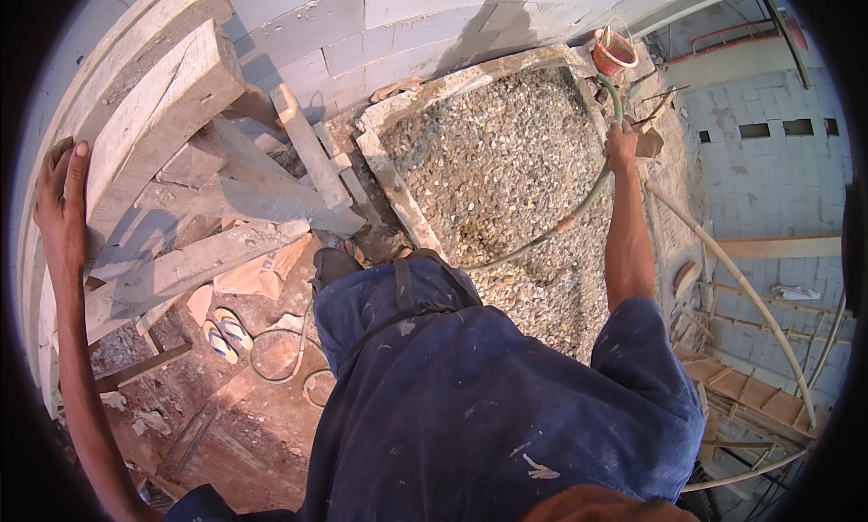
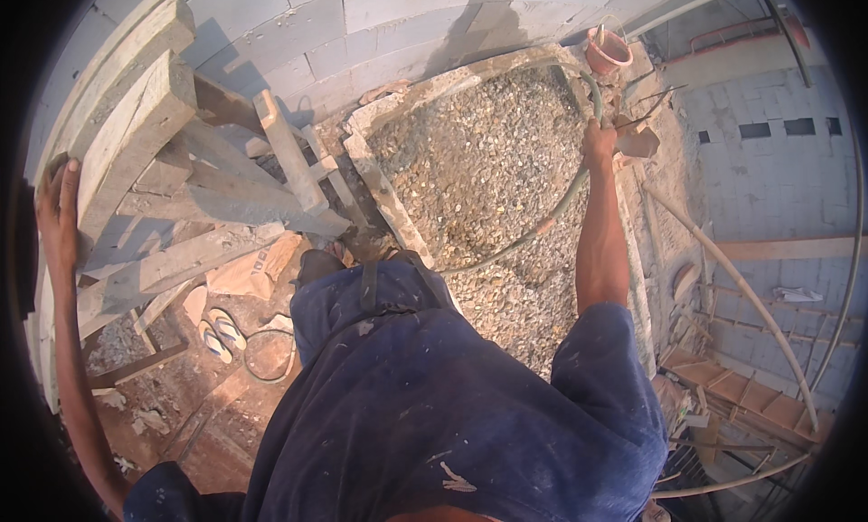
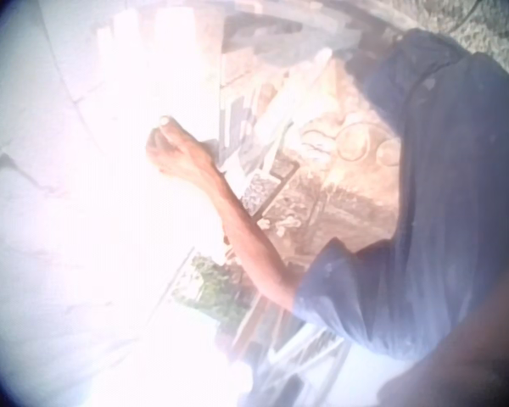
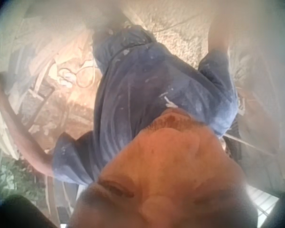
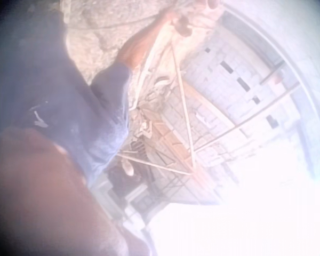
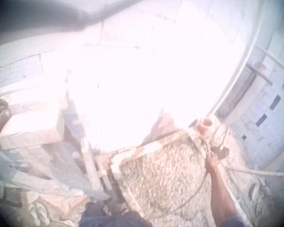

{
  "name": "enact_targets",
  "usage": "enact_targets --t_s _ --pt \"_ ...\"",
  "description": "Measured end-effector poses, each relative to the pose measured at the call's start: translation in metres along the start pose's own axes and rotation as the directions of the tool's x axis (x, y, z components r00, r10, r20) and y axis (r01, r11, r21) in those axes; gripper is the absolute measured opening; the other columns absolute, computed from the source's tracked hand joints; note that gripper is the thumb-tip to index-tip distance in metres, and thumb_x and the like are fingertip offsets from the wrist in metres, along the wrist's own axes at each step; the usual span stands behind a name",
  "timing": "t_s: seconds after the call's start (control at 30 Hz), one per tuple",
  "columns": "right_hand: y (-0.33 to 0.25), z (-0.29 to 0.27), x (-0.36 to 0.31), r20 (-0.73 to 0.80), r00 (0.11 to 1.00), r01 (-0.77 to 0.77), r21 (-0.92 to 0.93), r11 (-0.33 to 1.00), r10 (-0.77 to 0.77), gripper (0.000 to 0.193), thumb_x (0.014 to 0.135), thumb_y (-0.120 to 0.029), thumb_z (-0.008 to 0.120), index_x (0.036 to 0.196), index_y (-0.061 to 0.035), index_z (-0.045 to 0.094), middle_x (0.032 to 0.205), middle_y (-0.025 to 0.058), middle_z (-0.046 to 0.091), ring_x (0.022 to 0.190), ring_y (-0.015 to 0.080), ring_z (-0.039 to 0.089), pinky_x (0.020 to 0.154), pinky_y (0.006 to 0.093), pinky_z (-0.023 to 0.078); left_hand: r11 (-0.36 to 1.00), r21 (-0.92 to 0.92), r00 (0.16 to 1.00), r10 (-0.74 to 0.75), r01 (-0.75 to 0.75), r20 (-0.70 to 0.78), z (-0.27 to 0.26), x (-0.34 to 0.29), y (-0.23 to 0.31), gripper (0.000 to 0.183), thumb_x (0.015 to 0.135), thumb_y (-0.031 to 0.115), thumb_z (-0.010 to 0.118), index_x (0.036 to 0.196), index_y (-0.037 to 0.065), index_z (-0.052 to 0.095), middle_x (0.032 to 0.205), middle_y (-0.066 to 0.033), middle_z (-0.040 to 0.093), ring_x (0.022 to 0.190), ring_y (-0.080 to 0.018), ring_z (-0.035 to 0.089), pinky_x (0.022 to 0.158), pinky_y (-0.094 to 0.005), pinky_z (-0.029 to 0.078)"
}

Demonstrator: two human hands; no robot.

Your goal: The person walks to a rectangular concrete slab and uses a hose to spray water over its surface. They move the hose in a sweeping pattern to wet the aggregate and cement mixture.

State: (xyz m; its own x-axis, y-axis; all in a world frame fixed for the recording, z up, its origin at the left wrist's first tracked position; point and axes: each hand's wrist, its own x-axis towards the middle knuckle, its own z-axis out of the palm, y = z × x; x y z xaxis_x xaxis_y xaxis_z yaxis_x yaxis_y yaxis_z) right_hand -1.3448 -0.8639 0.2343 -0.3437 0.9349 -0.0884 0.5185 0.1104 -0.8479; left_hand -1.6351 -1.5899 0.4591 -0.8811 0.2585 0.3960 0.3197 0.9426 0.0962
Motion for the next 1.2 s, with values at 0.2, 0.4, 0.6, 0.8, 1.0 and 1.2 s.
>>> enact_targets --t_s 0.2,0.4,0.6,0.8,1.0,1.2 --pt "0.011 0.004 0.002 0.038 0.999 -0.037 0.001 0.999 0.037 0.027 0.09 -0.021 0.05 0.111 -0.0044 0.05 0.054 -0.0037 0.038 0.038 0.0077 0.036 0.031 0.0244 0.029 0.999 -0.025 0.999 0.036 -0.036 0.005 -0.003 0.002 0.003 0.059 0.086 0.053 0.051 0.119 0.005 0.056 0.122 -0.0168 0.053 0.116 -0.0305 0.049 0.099 -0.0405 0.037" --pt "0.014 0.009 -0.007 0.02 0.999 -0.035 -0.008 0.999 0.035 0.025 0.09 -0.021 0.05 0.11 -0.0047 0.051 0.054 -0.0031 0.039 0.037 0.0082 0.036 0.031 0.0257 0.029 0.999 0.028 0.99 -0.031 0.035 -0.141 0.005 -0.005 -0.015 0.063 0.084 0.056 0.05 0.119 0.005 0.057 0.123 -0.0198 0.052 0.116 -0.0329 0.048 0.099 -0.0417 0.036" --pt "0.025 0.016 -0.015 0.033 0.998 -0.046 0.009 0.999 0.046 0.028 0.089 -0.024 0.054 0.107 -0.0027 0.055 0.054 0.0 0.044 0.039 0.0116 0.041 0.034 0.0291 0.033 1.0 -0.008 0.996 -0.031 0.03 -0.08 0.001 -0.006 -0.013 0.063 0.083 0.059 0.049 0.114 0.005 0.06 0.119 -0.0215 0.054 0.114 -0.0335 0.05 0.097 -0.0449 0.037" --pt "0.033 0.02 -0.032 0.049 0.995 -0.085 -0.041 0.996 0.087 0.033 0.087 -0.025 0.055 0.11 -0.0011 0.056 0.058 0.0027 0.05 0.043 0.0129 0.046 0.037 0.0314 0.036 0.995 -0.085 0.994 -0.062 0.055 -0.086 -0.005 -0.01 0.013 0.063 0.084 0.058 0.049 0.109 0.003 0.062 0.114 -0.0221 0.056 0.107 -0.033 0.054 0.094 -0.0446 0.039" --pt "0.039 0.025 -0.04 0.022 0.996 -0.085 -0.14 0.986 0.089 0.043 0.086 -0.027 0.056 0.122 -0.0029 0.052 0.06 0.006 0.054 0.048 0.0157 0.052 0.044 0.0323 0.042 0.987 -0.144 0.997 -0.078 0.075 -0.015 -0.011 -0.009 0.024 0.063 0.086 0.055 0.049 0.111 -0.001 0.061 0.119 -0.0239 0.052 0.112 -0.0346 0.05 0.094 -0.0446 0.04" --pt "0.021 0.022 -0.057 0.021 0.989 -0.143 -0.087 0.986 0.145 0.044 0.087 -0.029 0.055 0.121 -0.0015 0.052 0.059 0.0049 0.052 0.047 0.015 0.051 0.042 0.0322 0.04 0.993 -0.116 0.996 -0.036 0.027 -0.08 -0.009 -0.011 0.018 0.061 0.087 0.054 0.048 0.112 0.0 0.061 0.119 -0.0229 0.05 0.114 -0.0327 0.048 0.095 -0.0422 0.038"
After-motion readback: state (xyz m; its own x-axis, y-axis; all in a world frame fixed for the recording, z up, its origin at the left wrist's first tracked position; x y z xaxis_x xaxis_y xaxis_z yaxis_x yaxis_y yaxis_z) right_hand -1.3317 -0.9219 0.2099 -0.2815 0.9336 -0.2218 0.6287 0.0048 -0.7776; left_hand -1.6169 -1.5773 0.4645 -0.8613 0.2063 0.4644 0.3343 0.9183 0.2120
